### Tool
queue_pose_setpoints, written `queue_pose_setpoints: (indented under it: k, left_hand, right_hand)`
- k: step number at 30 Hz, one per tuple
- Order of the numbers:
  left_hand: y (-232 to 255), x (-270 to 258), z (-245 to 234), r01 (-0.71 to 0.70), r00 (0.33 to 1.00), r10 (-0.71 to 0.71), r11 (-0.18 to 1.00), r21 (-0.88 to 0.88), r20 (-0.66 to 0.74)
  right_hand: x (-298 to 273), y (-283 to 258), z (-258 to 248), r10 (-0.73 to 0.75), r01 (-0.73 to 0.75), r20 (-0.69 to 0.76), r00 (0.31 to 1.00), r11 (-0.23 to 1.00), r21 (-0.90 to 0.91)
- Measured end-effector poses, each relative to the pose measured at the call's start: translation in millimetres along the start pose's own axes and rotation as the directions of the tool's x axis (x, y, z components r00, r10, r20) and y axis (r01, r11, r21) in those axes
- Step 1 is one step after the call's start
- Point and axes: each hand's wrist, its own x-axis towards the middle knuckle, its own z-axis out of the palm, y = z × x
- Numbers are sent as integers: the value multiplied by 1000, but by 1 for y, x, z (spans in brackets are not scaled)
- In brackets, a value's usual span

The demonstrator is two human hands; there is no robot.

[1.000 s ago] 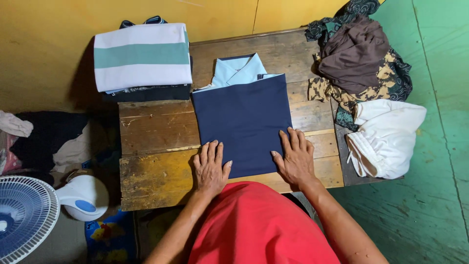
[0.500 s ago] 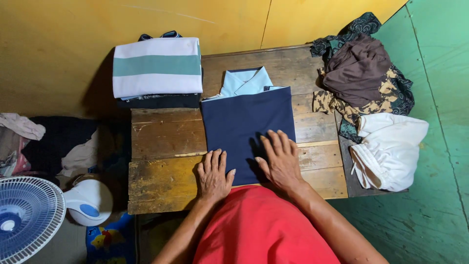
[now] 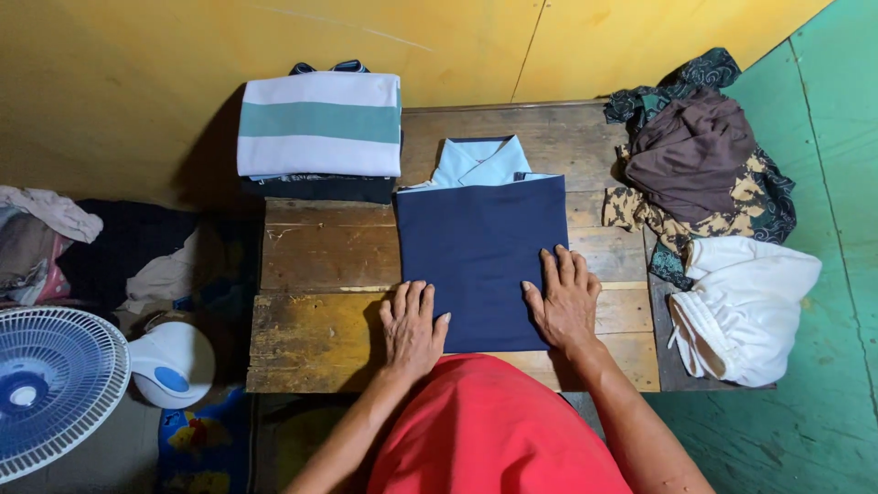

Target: Folding a blue and white polo shirt on a wooden bench.

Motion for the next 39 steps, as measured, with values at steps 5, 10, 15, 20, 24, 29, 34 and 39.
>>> queue_pose_setpoints:
  k: [5, 10, 15, 20, 24, 29, 34, 39]
  left_hand:
    - [25, 50, -27, -71, 993, 69, 997, -22, -92]
    - [0, 90, 7, -75, 997, 75, 996, -53, -9]
    - [-33, 107, -1, -37, 993, 28, 996, 82, 114]
    - [-46, 116, 1, 8, 997, -18, 992, 127, 78]
    - [-50, 119, 6, 139, 990, -132, 973, 186, -50]
    - [-52, 104, 20, 193, 972, -153, 953, 234, -178]
    - [-24, 63, 8, 22, 980, -5, 996, 85, -199]
    - [17, 36, 0, -199, 980, 199, 978, -64, 5]
  right_hand:
    - [1, -2, -1, 2, -2, -8, 1000, 1000, 15]
    - [-1, -2, -5, 8, -8, -12, 1000, 1000, 9]
    - [3, -2, -7, 22, -23, 10, 1000, 999, 24]
    - [2, -2, -8, 39, -39, 21, 999, 999, 15]
    - [4, 0, -6, 42, -43, 52, 998, 999, 22]
    - [3, 1, -3, 48, -48, 43, 998, 999, 13]
    - [2, 2, 4, 30, -30, -3, 1000, 1000, 0]
    - [3, 1, 3, 8, -8, -61, 998, 1000, -6]
